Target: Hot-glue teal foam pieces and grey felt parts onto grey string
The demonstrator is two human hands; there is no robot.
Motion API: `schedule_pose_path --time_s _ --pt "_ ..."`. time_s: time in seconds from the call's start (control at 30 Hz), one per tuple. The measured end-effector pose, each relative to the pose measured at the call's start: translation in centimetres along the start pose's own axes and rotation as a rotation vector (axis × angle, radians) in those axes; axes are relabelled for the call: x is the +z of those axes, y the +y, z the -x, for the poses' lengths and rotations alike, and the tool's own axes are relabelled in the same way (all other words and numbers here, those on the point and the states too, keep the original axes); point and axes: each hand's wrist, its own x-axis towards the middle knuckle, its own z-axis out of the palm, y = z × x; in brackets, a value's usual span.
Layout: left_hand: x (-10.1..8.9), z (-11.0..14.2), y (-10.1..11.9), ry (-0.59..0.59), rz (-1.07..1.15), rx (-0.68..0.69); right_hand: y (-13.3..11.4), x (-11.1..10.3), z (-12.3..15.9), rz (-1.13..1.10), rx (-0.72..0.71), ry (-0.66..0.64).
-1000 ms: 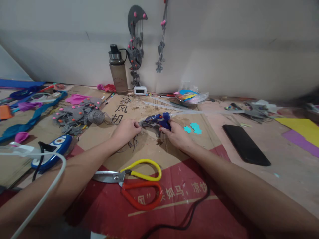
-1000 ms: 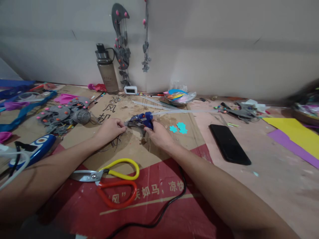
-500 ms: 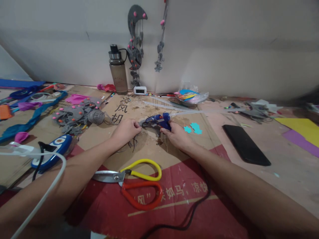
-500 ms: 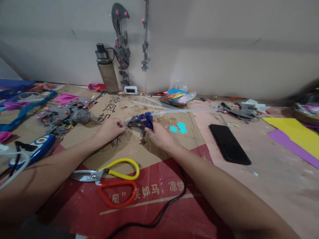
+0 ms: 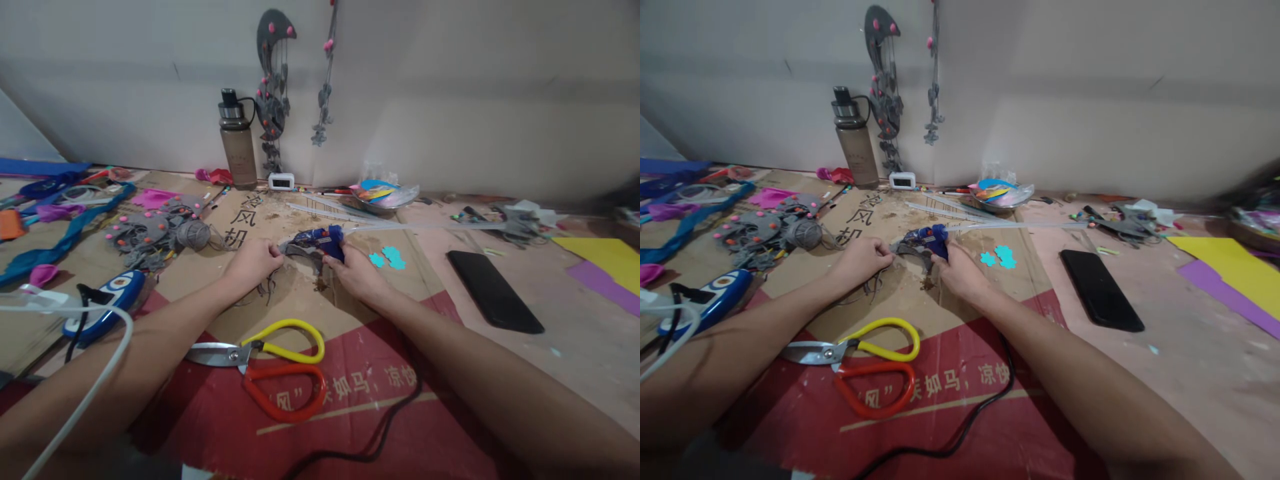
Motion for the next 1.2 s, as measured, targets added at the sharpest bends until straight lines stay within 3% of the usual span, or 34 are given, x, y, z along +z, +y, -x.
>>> schedule_pose_path --time_s 1.2 --pt "-0.1 0.03 0.02 -0.003 -0.019 0.019 -0.46 -0.05 0.05 -0.023 0.009 -0.051"
